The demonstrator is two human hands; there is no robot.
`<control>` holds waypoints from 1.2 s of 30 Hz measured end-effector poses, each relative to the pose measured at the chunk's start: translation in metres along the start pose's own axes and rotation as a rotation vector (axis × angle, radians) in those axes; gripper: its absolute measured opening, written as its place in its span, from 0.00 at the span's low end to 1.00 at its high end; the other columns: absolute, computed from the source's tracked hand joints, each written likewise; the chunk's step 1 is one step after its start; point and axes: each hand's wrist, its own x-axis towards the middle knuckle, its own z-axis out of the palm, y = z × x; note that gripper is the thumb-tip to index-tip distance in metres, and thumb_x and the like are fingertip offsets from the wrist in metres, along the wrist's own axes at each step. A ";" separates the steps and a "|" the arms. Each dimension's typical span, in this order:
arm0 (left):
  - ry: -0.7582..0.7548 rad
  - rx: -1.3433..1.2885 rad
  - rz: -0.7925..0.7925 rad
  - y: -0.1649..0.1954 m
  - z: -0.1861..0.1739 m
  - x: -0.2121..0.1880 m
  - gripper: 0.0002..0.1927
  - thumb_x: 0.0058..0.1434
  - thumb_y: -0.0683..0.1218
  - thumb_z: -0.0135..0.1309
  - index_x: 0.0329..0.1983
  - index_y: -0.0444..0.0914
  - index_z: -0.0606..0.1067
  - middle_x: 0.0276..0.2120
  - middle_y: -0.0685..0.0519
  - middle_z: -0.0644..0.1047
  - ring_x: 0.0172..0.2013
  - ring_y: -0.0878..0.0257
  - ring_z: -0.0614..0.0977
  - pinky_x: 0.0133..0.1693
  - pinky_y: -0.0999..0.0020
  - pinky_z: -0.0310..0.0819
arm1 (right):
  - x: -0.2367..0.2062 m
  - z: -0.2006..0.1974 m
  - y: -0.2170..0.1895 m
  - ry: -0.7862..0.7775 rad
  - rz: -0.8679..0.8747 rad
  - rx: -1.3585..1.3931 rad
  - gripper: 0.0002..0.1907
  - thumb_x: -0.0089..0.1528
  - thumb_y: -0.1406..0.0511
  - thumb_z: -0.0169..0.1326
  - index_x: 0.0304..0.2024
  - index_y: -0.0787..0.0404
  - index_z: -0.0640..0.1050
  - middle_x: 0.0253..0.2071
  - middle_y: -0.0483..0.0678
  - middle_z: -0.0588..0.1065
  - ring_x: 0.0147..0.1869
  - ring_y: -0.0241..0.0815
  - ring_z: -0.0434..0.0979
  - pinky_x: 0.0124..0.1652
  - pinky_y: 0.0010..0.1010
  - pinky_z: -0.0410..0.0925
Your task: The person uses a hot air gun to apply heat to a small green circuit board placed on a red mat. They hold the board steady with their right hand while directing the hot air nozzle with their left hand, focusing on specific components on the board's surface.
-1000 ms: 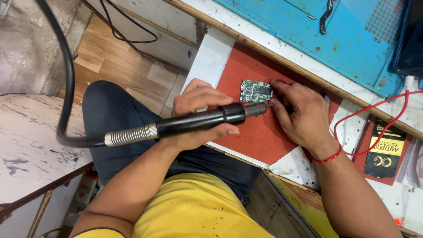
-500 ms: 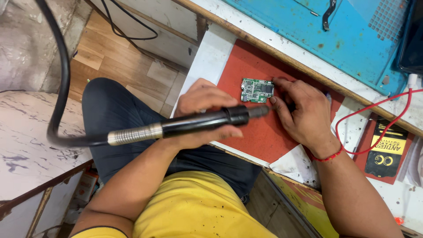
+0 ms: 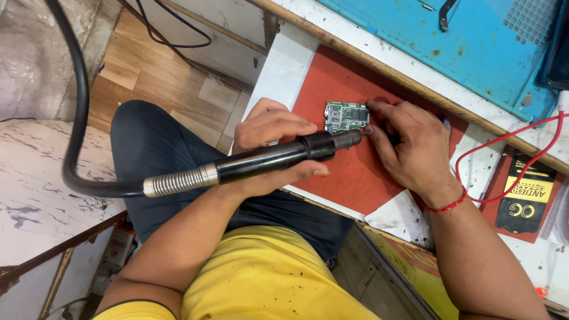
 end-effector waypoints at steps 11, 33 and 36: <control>0.069 -0.028 -0.047 0.001 0.000 0.001 0.25 0.58 0.60 0.70 0.48 0.40 0.79 0.43 0.53 0.83 0.42 0.63 0.82 0.52 0.69 0.74 | 0.000 0.000 0.000 -0.022 0.014 -0.006 0.15 0.63 0.66 0.62 0.52 0.61 0.80 0.33 0.50 0.74 0.35 0.49 0.75 0.37 0.40 0.68; 0.034 -0.028 -0.052 -0.003 0.000 0.000 0.25 0.57 0.61 0.69 0.47 0.40 0.79 0.41 0.55 0.84 0.41 0.65 0.83 0.50 0.70 0.74 | -0.002 0.002 -0.002 0.015 0.117 0.021 0.16 0.63 0.68 0.62 0.54 0.62 0.80 0.35 0.50 0.74 0.34 0.47 0.74 0.35 0.37 0.67; 0.019 0.014 0.007 -0.001 0.002 -0.002 0.26 0.55 0.60 0.70 0.47 0.39 0.79 0.42 0.54 0.83 0.44 0.63 0.83 0.52 0.68 0.72 | -0.001 0.001 -0.001 0.009 0.072 0.026 0.16 0.64 0.68 0.62 0.55 0.63 0.79 0.36 0.51 0.74 0.36 0.47 0.75 0.37 0.37 0.68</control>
